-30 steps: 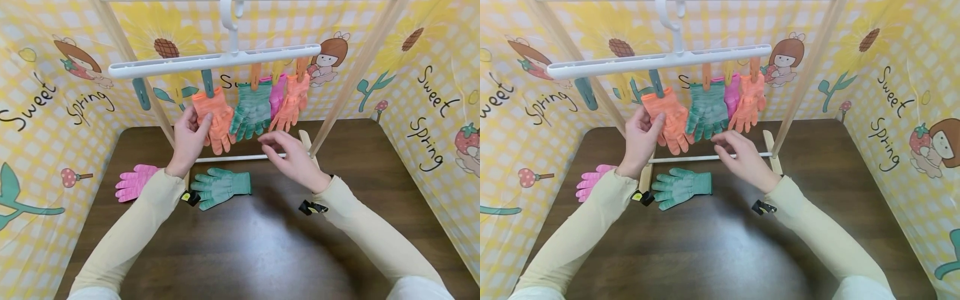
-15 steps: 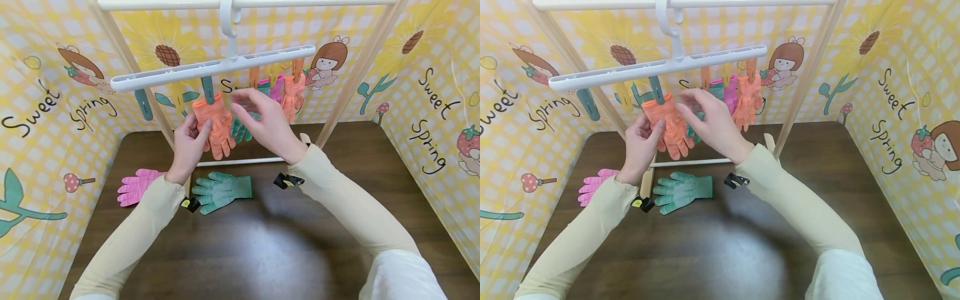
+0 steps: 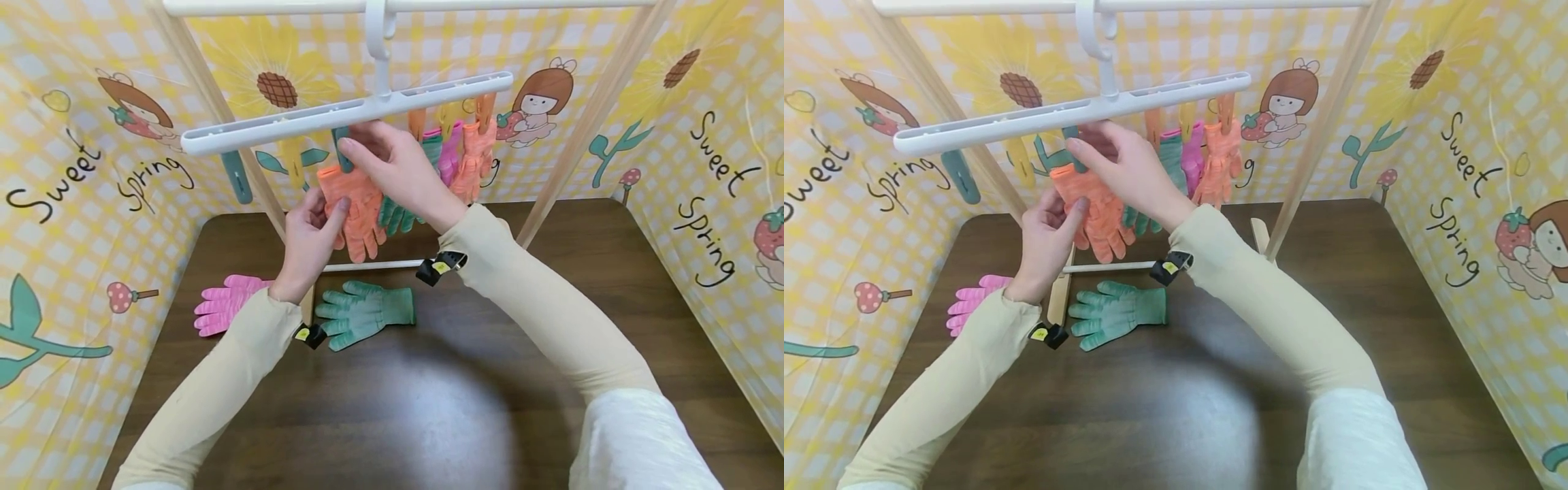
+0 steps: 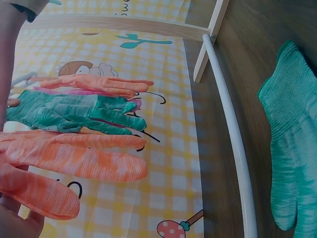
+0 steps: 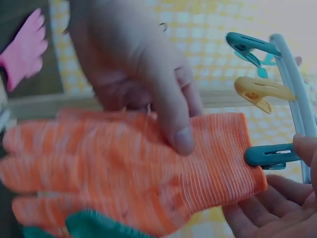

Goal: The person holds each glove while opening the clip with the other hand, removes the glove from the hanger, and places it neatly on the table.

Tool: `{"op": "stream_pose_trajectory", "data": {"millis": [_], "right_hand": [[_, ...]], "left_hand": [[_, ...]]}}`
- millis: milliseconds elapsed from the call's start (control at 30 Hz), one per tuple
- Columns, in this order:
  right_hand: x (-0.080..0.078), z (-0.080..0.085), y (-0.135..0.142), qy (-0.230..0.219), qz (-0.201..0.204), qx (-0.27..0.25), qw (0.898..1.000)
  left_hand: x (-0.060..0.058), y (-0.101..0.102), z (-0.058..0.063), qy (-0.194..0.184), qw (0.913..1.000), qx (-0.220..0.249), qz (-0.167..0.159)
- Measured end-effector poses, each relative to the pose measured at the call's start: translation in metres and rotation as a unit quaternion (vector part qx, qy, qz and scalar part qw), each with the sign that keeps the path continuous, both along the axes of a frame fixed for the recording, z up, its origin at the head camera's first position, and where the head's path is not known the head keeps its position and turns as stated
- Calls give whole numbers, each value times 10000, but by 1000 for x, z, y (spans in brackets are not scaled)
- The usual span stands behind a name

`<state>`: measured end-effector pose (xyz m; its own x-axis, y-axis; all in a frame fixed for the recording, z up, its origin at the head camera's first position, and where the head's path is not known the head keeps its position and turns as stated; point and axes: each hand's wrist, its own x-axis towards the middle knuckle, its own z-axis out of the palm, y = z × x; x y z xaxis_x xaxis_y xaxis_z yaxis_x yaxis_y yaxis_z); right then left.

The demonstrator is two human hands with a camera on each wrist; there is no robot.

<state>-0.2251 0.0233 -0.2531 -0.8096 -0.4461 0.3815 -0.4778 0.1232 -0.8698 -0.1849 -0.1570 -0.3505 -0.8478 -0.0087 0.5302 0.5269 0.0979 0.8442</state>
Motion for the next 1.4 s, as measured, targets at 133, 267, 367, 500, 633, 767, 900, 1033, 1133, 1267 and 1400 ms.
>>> {"op": "stream_pose_trajectory", "data": {"millis": [133,267,367,500,633,767,900,1033,1133,1267,1400], "right_hand": [[-3,0,-1,-436,394,-451,9973],[-3,2,-3,-760,528,-847,9921],[-2,2,-4,-958,498,-1050,9886],[-3,1,-5,-1096,408,-1205,9858],[-4,1,-6,-1326,344,-1396,9807],[-6,1,-8,-1504,363,-1665,9738],[-6,2,-10,-1553,400,-1847,9696],[-5,2,-9,-1533,395,-1843,9701],[-5,2,-9,-1461,379,-1763,9727],[-5,2,-9,-1407,416,-1725,9740],[-5,0,-9,-1425,497,-1733,9732]], "left_hand": [[1,1,0,-34,10000,-43,-14],[1,2,0,-69,10000,-47,-53],[2,3,0,-60,9999,-39,-102],[3,4,0,-38,9999,-31,-142],[4,5,0,-7,9998,33,-187],[5,5,1,61,9997,98,-229],[9,5,0,68,9998,31,-208],[12,3,-4,-41,9998,-120,-120],[14,2,-9,-146,9997,-173,-70],[19,1,-17,-329,9993,-182,-47],[26,0,-28,-569,9981,-241,-46]]}}
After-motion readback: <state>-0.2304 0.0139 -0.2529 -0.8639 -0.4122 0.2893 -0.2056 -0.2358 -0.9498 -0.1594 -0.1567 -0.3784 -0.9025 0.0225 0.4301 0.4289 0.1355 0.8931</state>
